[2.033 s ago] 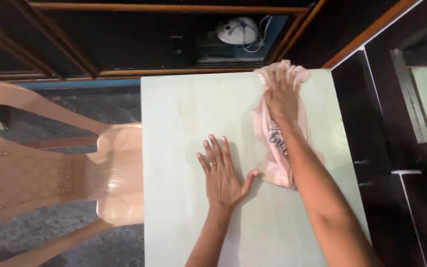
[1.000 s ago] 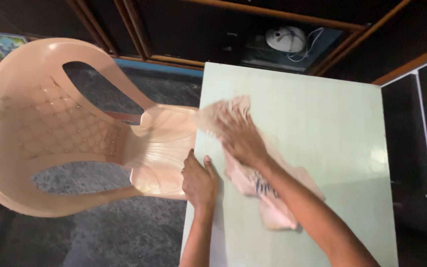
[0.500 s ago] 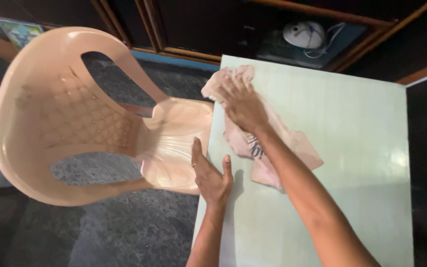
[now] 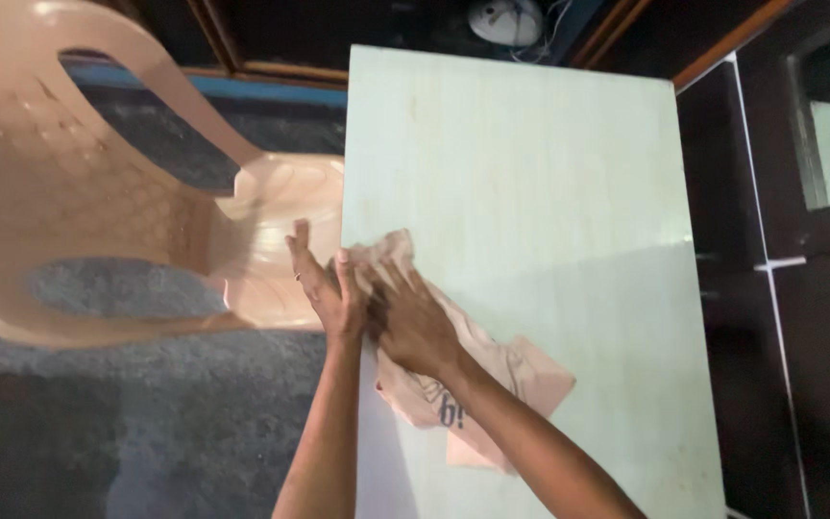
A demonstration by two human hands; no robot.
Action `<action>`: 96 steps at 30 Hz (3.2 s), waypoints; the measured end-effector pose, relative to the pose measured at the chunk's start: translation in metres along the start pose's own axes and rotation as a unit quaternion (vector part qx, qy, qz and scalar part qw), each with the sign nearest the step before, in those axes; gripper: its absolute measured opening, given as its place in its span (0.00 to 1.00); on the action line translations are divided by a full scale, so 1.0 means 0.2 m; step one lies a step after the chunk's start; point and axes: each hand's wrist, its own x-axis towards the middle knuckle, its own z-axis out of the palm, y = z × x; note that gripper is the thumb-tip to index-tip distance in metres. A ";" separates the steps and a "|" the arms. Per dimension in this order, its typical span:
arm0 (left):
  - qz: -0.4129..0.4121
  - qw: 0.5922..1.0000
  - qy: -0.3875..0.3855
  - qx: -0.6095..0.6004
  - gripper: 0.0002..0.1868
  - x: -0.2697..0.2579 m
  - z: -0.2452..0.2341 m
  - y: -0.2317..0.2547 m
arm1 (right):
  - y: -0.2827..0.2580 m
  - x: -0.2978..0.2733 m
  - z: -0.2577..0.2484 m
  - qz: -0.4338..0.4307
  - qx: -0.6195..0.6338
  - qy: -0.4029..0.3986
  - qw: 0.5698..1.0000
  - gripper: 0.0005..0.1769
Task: The person organizes a room by moving a box into a cabinet, then relocating various items including a book, a thermos, a cup, and a toy from a small table to a bed. Finally, the person wipes the now-empty table surface with a cloth.
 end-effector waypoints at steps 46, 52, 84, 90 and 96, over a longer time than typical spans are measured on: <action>0.116 0.947 -0.204 0.217 0.30 -0.14 -0.03 0.17 | 1.32 -0.37 -0.10 0.423 -0.165 0.257 0.853 0.34; 0.121 0.949 -0.202 0.209 0.29 -0.15 -0.02 0.16 | 1.06 -0.81 0.08 0.470 -0.148 0.316 0.811 0.37; 0.147 0.922 -0.223 0.280 0.28 -0.15 0.00 0.15 | 0.22 -0.20 0.19 0.206 -0.118 0.197 0.951 0.36; 0.142 0.914 -0.225 0.305 0.28 -0.15 0.02 0.12 | 0.39 0.19 -0.03 0.195 -0.058 0.141 0.969 0.31; 0.143 0.918 -0.215 0.302 0.29 -0.15 0.01 0.13 | 0.96 0.18 -0.23 0.252 -0.113 0.247 0.929 0.35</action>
